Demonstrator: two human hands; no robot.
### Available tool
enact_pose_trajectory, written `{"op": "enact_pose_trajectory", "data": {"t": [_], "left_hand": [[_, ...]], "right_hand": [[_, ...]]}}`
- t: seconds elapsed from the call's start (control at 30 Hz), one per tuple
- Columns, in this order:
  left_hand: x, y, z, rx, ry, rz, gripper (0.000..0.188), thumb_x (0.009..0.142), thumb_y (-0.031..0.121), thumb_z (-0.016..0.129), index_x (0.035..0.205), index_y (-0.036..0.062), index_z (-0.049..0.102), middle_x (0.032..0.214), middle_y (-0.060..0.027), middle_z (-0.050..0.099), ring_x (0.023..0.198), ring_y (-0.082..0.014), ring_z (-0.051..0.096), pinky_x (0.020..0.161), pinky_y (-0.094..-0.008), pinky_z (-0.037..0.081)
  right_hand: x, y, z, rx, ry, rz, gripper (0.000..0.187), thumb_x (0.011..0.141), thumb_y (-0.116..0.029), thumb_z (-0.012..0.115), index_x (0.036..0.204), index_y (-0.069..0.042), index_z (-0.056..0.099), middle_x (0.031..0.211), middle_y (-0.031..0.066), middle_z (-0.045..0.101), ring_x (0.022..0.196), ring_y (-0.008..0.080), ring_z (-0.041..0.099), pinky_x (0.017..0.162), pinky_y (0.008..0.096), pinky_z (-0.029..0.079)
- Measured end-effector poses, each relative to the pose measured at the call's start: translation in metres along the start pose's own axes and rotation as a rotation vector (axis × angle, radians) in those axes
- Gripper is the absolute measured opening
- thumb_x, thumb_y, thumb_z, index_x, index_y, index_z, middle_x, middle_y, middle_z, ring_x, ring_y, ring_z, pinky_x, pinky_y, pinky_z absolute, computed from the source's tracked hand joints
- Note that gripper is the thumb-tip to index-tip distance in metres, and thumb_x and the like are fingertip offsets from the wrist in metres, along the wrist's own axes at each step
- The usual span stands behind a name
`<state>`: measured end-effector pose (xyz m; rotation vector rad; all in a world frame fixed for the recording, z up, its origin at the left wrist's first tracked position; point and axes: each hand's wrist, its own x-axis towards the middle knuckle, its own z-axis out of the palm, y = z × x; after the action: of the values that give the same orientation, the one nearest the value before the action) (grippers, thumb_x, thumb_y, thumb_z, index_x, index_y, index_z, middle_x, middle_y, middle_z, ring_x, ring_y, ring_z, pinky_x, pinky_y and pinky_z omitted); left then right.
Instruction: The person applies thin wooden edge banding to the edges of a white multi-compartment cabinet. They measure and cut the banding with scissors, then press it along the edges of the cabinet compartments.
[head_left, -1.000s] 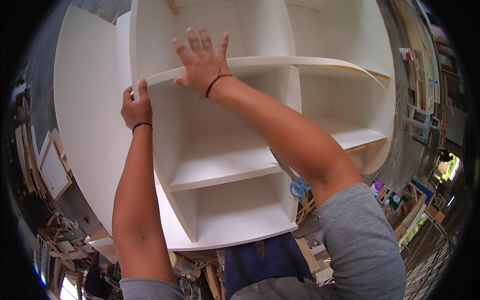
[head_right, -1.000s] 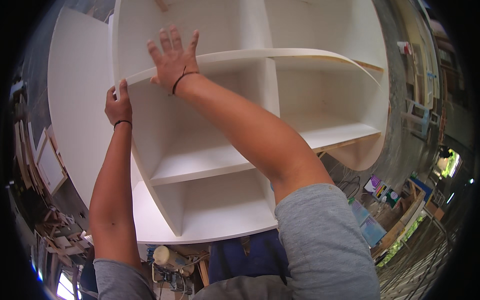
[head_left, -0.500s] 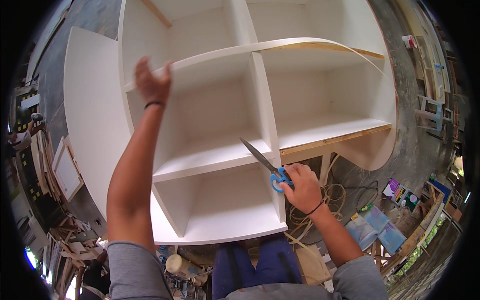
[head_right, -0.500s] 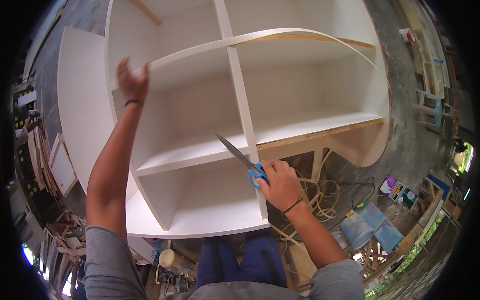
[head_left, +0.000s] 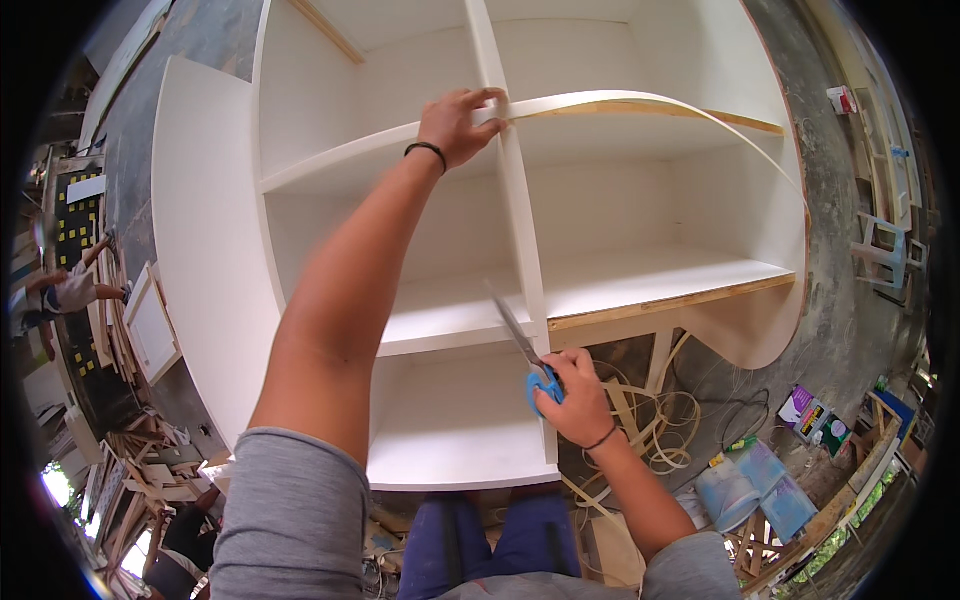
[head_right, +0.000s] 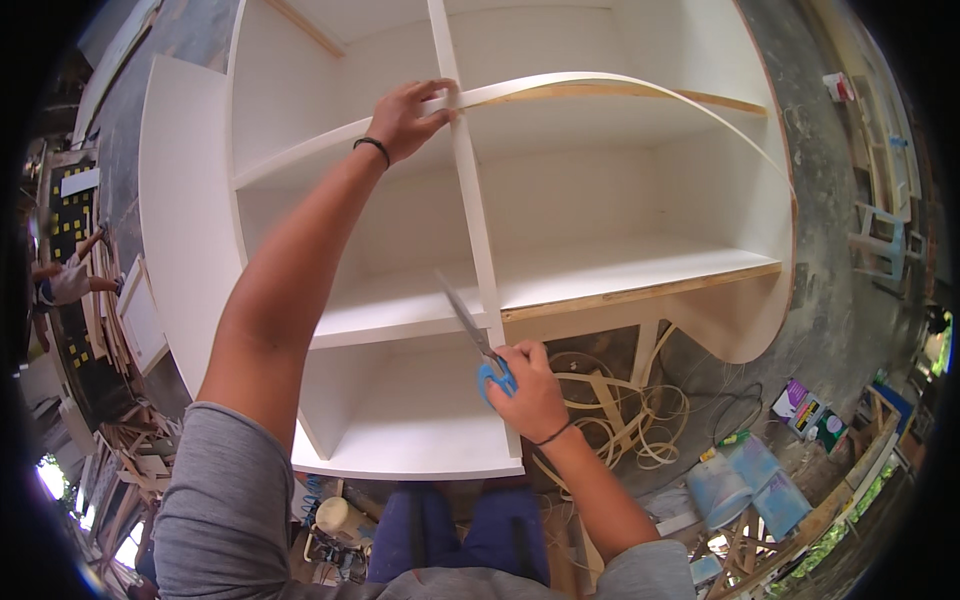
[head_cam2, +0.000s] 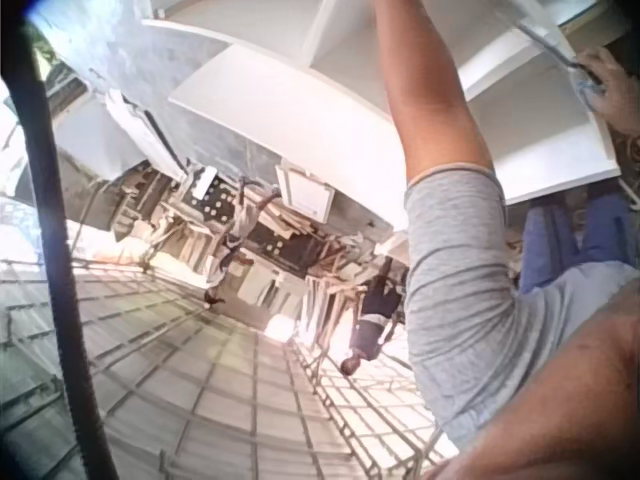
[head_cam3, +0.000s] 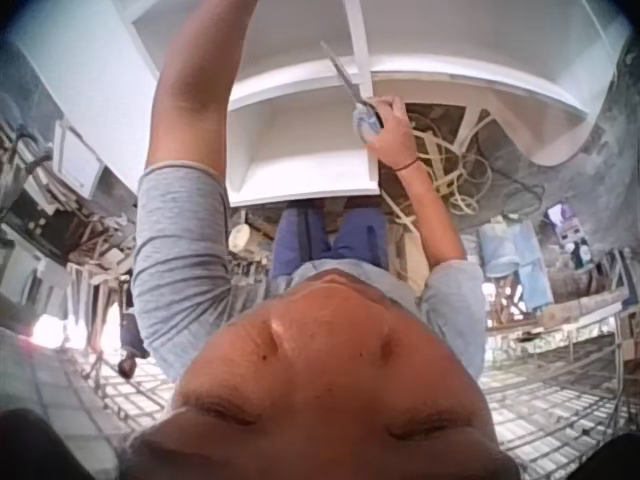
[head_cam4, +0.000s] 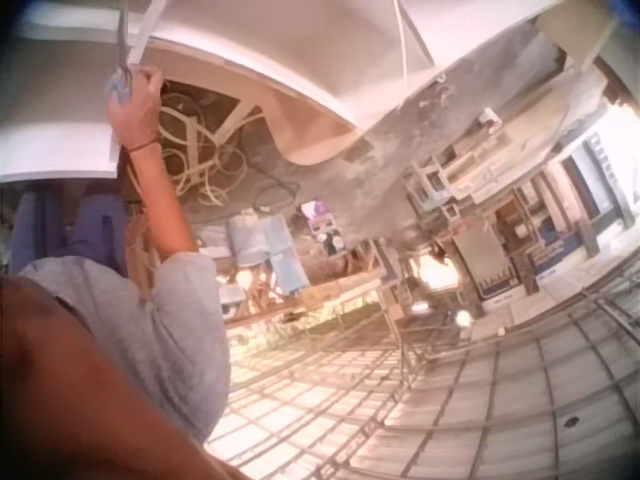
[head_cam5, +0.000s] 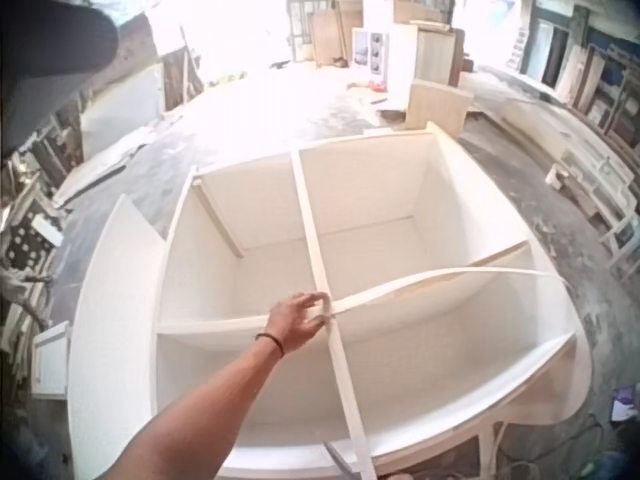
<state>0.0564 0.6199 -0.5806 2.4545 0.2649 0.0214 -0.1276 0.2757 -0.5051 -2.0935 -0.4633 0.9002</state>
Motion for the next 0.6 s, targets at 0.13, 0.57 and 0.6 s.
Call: {"op": "enact_pose_trajectory", "data": {"t": [0.13, 0.57, 0.6], "left_hand": [[0.001, 0.015, -0.001, 0.071, -0.050, -0.058, 0.036, 0.081, 0.038, 0.065, 0.116, 0.0288, 0.066, 0.105, -0.0041, 0.063, 0.106, -0.0225, 0.058, 0.095, -0.0385, 0.036], [0.006, 0.010, -0.011, -0.181, -0.165, -0.167, 0.039, 0.076, 0.026, 0.071, 0.115, 0.0225, 0.066, 0.124, -0.0115, 0.062, 0.119, -0.0258, 0.056, 0.099, -0.0364, 0.044], [0.006, 0.009, -0.011, -0.174, -0.149, -0.168, 0.039, 0.076, 0.025, 0.072, 0.115, 0.0217, 0.066, 0.124, -0.0122, 0.062, 0.119, -0.0259, 0.057, 0.098, -0.0367, 0.045]], "right_hand": [[-0.002, 0.025, -0.015, 0.856, -0.035, 0.195, 0.043, 0.086, -0.005, 0.065, 0.126, -0.001, 0.050, 0.107, 0.0053, 0.053, 0.094, 0.0116, 0.056, 0.078, 0.0255, 0.050], [0.100, -0.036, -0.039, 1.286, -0.180, 0.123, 0.054, 0.092, -0.017, 0.064, 0.138, -0.008, 0.037, 0.106, 0.0084, 0.057, 0.087, 0.0182, 0.063, 0.067, 0.0296, 0.053], [0.105, -0.035, -0.038, 1.282, -0.200, 0.125, 0.055, 0.092, -0.017, 0.065, 0.138, -0.008, 0.036, 0.105, 0.0088, 0.058, 0.087, 0.0180, 0.063, 0.067, 0.0295, 0.053]]}}
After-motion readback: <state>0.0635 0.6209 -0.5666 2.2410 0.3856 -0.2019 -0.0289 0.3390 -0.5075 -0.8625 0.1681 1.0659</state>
